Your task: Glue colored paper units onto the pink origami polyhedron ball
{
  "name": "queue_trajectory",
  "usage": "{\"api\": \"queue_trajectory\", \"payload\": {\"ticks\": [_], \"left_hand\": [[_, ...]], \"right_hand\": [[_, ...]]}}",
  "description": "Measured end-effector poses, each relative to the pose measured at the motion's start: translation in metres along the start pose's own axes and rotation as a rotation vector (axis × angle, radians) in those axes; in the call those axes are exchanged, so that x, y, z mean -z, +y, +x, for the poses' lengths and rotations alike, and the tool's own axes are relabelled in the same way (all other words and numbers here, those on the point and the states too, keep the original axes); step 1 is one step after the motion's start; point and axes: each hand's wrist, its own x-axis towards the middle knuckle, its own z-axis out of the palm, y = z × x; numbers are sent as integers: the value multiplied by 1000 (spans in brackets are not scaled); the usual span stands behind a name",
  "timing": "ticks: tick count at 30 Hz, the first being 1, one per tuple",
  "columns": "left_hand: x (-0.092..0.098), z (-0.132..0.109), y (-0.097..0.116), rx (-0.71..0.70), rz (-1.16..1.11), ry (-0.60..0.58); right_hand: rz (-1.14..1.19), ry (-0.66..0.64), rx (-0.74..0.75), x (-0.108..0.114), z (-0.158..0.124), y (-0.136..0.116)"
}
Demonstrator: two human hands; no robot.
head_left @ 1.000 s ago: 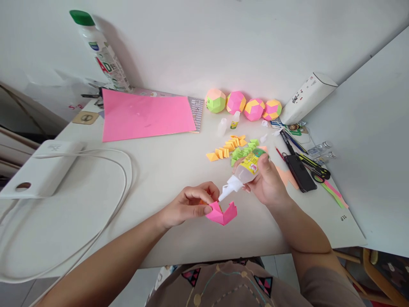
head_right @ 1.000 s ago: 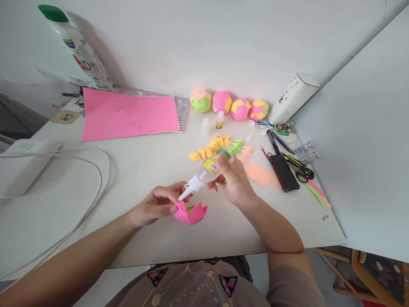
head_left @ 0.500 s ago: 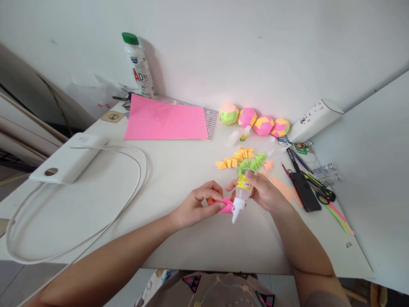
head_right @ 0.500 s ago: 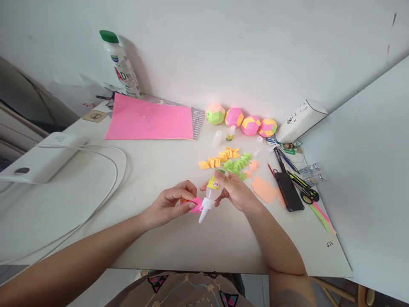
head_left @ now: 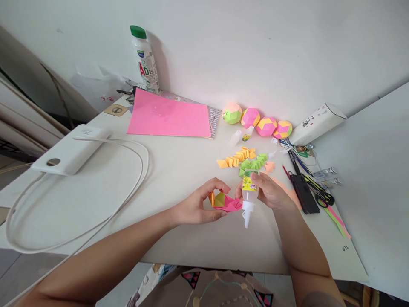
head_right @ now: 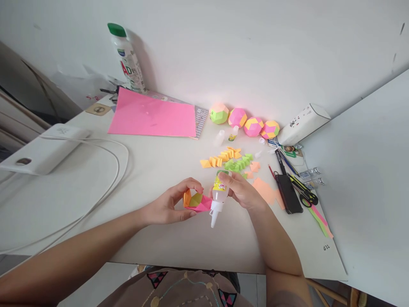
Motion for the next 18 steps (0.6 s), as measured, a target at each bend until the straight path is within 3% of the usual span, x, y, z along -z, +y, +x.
{"api": "queue_trajectory", "payload": {"ticks": [12,18], "left_hand": [[-3,1,-4,-268,306,-48],[-1,-1,-3,-208,235,-1]], "right_hand": [[-84,-29,71,1,-8,-6],[-37,45,44,4,-6,-5]]}}
